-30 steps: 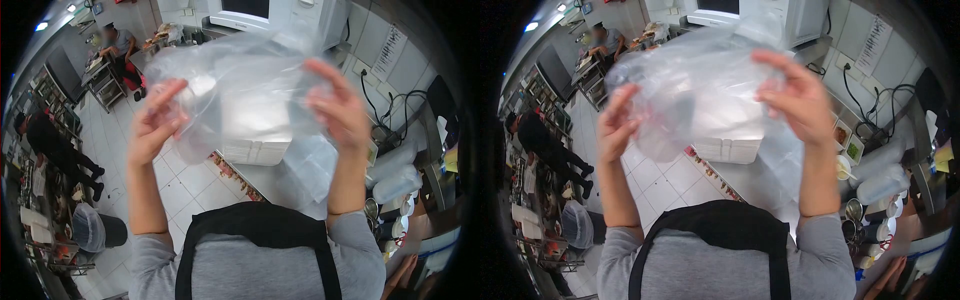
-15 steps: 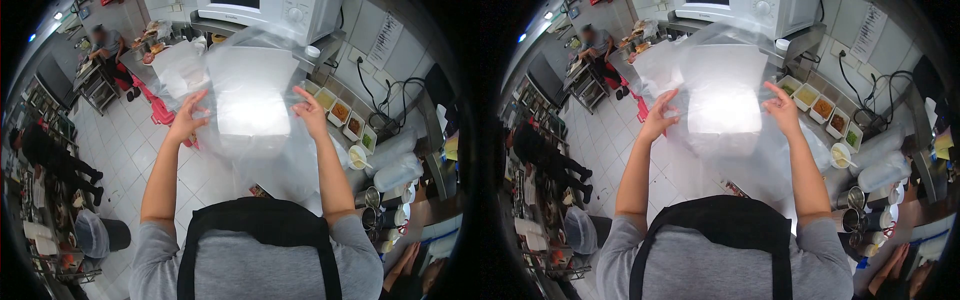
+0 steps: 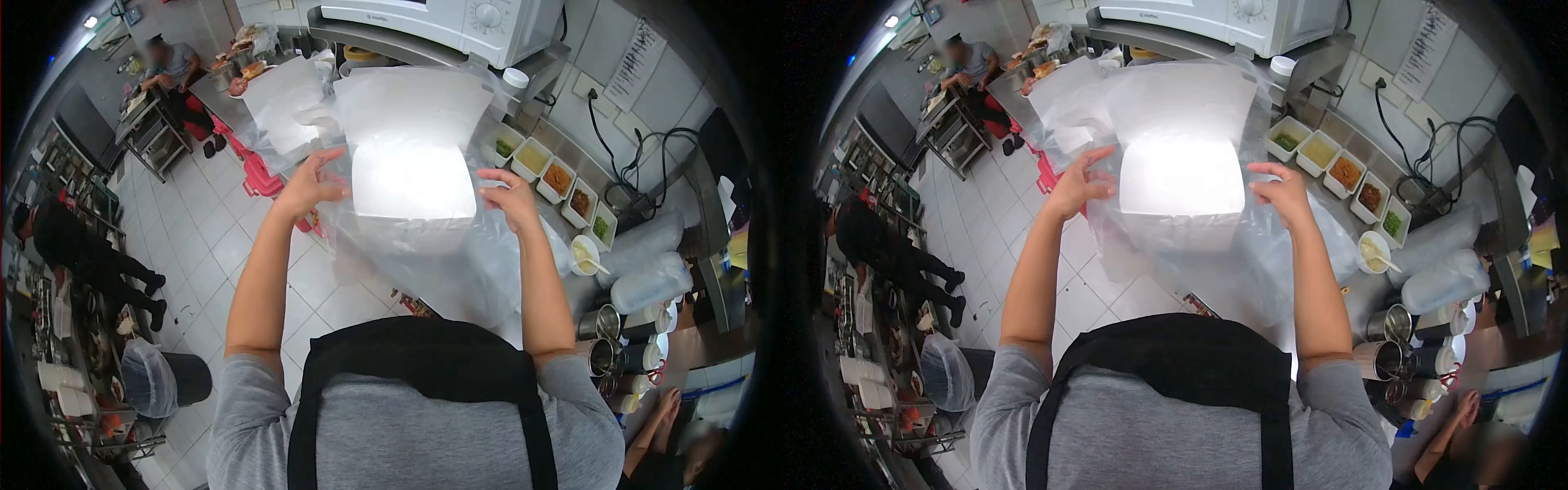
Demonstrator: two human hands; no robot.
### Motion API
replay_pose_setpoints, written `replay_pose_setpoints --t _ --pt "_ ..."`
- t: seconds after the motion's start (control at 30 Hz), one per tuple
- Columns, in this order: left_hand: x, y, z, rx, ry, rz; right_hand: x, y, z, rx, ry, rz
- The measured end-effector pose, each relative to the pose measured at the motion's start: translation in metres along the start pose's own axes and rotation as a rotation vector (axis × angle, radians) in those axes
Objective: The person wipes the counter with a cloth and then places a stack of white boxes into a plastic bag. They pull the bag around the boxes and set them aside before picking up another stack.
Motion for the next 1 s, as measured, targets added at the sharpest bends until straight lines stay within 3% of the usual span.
replay_pose_setpoints --t 0.17,0.27,0.4,0.5,0.6,0.77,0.87,0.97,1.0 --pt "-0.006 0.007 -0.019 -0.098 -0.072 -0.079 0.005 0.009 -0.029 0.053 -0.032 0.133" --pt "0.008 0.014 -0.054 -0.056 -0.032 -0.104 0.006 0.002 -0.053 0.062 0.063 0.276" --pt "0.007 0.040 -0.063 -0.113 0.051 -0.096 -0.005 -0.019 -0.055 -0.001 0.145 0.126" --pt "0.013 0.018 -0.063 -0.017 0.078 -0.081 -0.005 -0.013 -0.049 0.015 0.211 0.135" --pt "-0.009 0.033 -0.032 -0.042 -0.090 -0.141 0.000 -0.009 -0.033 0.044 0.194 0.200" --pt "-0.004 0.025 -0.010 -0.191 0.019 -0.022 0.010 -0.003 -0.010 0.148 0.193 0.271" --pt "-0.004 0.019 -0.013 -0.171 -0.013 0.064 0.008 -0.012 -0.001 0.132 0.195 0.017" --pt "-0.001 0.009 -0.018 -0.127 -0.025 0.045 0.005 0.038 -0.019 -0.374 -0.149 -0.556" --pt "-0.001 0.006 -0.018 -0.110 -0.022 0.019 0.018 0.062 -0.028 -0.489 -0.150 -0.569"
Point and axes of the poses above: each hand's wrist, its own z-axis towards the middle knuckle, its own x-axis out of the palm, y = z × x, the point moved 7 cm from there along z, towards the middle knuckle, and after that the axes turned 1 degree about -y, right-handed, at the moved point
